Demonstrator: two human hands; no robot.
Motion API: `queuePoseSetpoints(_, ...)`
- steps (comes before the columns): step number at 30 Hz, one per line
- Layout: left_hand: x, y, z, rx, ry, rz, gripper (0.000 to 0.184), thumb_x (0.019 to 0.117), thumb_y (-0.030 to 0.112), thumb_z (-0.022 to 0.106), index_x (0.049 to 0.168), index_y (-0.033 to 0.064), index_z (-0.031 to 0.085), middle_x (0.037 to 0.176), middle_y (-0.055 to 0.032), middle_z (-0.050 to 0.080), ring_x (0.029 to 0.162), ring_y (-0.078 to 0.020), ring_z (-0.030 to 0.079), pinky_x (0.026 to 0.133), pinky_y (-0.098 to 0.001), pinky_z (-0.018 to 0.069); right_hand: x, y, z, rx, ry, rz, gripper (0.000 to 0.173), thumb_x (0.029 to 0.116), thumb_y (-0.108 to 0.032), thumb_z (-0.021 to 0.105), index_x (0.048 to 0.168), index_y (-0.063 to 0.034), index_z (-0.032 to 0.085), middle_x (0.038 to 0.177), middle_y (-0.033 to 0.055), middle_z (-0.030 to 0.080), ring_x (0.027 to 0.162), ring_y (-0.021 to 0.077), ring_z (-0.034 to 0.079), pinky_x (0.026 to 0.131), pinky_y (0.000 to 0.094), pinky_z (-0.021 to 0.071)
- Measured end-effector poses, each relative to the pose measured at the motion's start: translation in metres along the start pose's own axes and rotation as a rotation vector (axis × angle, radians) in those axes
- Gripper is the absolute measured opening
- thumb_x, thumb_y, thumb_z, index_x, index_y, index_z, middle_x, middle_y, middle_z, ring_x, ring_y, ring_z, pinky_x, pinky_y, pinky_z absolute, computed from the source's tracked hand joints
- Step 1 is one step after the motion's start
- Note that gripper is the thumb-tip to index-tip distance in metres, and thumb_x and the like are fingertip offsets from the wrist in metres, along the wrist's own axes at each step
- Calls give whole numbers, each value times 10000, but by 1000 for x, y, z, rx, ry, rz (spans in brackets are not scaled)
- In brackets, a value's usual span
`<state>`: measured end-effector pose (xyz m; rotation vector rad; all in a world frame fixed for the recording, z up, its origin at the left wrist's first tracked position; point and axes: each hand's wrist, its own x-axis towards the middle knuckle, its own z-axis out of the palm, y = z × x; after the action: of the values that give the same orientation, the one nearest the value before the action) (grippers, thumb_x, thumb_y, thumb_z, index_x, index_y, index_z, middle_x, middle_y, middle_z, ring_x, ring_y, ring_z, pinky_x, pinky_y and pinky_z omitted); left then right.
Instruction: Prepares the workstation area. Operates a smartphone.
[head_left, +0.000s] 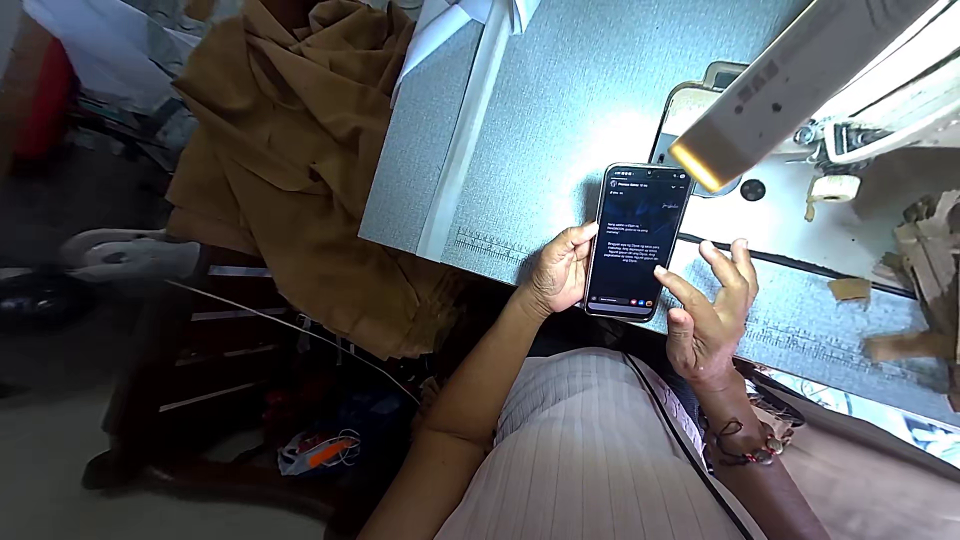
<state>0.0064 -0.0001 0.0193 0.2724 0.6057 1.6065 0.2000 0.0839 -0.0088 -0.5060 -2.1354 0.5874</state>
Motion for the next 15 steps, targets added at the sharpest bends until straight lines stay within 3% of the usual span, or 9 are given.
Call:
queuePoseSetpoints(11, 0, 0, 0, -4, -8, 11, 328, 1029, 288, 391, 1118, 159, 679, 1077, -37, 761, 1019, -139, 730, 888, -327, 592, 0, 0, 1, -6, -5, 11, 528, 1101, -493, 290, 1220, -171, 690, 1531, 143, 458, 1557, 296, 204, 1272, 471, 128)
queuePoseSetpoints(15, -4, 0, 2, 56, 6, -23, 328, 1021, 398, 438, 1168, 193, 648, 1062, -5, 742, 949, -113, 730, 791, -304, 609, -1, -1, 0, 8, -10, 30, 534, 1099, -507, 290, 1229, -182, 693, 1528, 146, 467, 1556, 312, 206, 1266, 484, 136)
